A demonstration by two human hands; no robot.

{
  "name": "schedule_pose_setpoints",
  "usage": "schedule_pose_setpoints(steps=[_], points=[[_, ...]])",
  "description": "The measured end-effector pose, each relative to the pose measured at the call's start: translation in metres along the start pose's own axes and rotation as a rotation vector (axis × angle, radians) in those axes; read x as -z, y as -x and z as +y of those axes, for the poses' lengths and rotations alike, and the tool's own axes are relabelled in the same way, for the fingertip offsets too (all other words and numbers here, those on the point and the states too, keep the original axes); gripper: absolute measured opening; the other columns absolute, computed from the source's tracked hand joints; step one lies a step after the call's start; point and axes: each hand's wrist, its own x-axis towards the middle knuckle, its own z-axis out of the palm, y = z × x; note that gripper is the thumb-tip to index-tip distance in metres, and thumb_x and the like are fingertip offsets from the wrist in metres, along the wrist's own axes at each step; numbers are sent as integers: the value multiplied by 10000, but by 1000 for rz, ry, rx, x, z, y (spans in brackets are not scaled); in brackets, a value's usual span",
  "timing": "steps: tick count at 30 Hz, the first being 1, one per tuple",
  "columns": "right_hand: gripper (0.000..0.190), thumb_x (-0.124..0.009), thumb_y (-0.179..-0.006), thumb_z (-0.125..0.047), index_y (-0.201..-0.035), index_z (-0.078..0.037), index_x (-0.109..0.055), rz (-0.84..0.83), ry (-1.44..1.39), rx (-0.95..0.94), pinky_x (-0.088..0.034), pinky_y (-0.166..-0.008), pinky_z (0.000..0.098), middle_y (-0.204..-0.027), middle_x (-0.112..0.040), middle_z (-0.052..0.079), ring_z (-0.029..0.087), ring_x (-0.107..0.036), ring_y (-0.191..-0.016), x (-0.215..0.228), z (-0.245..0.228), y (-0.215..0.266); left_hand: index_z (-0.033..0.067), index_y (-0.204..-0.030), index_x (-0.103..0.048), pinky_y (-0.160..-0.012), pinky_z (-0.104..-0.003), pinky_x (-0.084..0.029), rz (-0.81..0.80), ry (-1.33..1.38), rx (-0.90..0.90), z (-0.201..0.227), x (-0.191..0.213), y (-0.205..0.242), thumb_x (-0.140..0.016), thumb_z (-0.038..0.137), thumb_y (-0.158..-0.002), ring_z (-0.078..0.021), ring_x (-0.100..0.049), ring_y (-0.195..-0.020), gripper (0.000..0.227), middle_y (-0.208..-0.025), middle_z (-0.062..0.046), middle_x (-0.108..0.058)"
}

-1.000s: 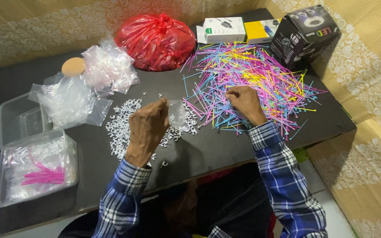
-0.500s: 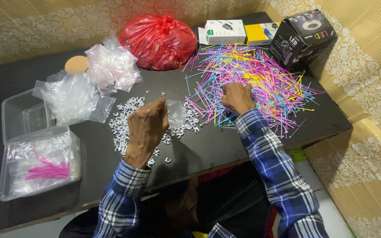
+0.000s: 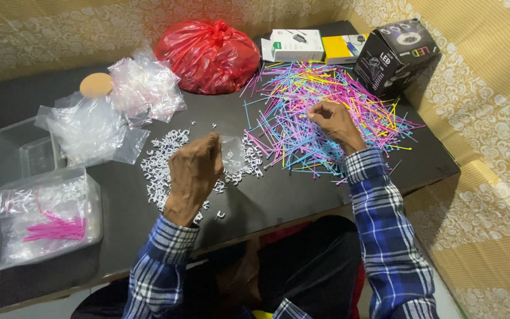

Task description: The person sorts and places small plastic cable clips and colored plastic ties into various clear plastic containers and small bags by hand.

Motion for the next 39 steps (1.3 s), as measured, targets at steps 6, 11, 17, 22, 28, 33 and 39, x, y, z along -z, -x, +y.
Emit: schedule_pose_setpoints(steps=[6, 11, 17, 22, 28, 33, 39], points=[[111, -745, -954, -151, -1050, -99, -722, 132, -181, 16, -520, -802, 259, -894, -691, 13, 101, -629, -858, -2, -17, 4, 141, -764, -616, -427, -233, -376, 24, -17, -9, 6, -2, 3, -649, 52, -951, -109, -478, -386, 209, -473, 16, -517], [116, -728, -939, -208, -1039, -155, -752, 42, 236, 61, -548, -827, 394, -908, -746, 90, 271, -720, -896, -10, 42, -14, 142, -771, -623, -431, -231, -378, 19, -19, -8, 10, 2, 2, -642, 55, -958, -105, -465, -388, 207, -473, 19, -513], [141, -647, -901, -189, -993, -179, -753, -77, 582, 191, -545, -877, 505, -872, -758, 103, 366, -740, -891, -49, 81, -34, 156, -734, -580, -430, -233, -388, 10, -14, -1, 9, -4, 5, -615, 62, -959, -103, -472, -404, 247, -479, 32, -492], [127, -627, -871, -286, -894, -275, -752, -29, 1006, 282, -477, -943, 504, -780, -711, 40, 267, -739, -807, -81, 113, -52, 138, -729, -564, -425, -242, -391, 55, 26, -23, 11, 2, 6, -616, 68, -968, -143, -503, -402, 254, -478, -17, -498], [148, -665, -842, -305, -931, -290, -782, 29, 1071, 193, -482, -852, 425, -835, -687, 8, 221, -721, -859, -70, 77, -29, 160, -681, -524, -420, -250, -413, 48, 10, 11, 8, 11, 7, -596, 77, -968, -160, -529, -396, 308, -460, -5, -490], [166, -696, -881, -335, -1000, -254, -780, 96, 323, -6, -524, -907, 434, -938, -730, 82, 314, -703, -988, -34, 66, -25, 162, -676, -528, -410, -290, -426, 64, 13, -3, 2, -7, 6, -611, 91, -954, -214, -566, -402, 299, -461, -26, -506], [115, -746, -932, -179, -1040, -147, -767, 181, 18, 24, -542, -846, 329, -920, -749, 96, 187, -719, -921, -21, 34, -18, 150, -687, -543, -420, -288, -445, 37, 18, -8, 22, 3, 1, -604, 72, -955, -214, -584, -408, 287, -460, -31, -515]])
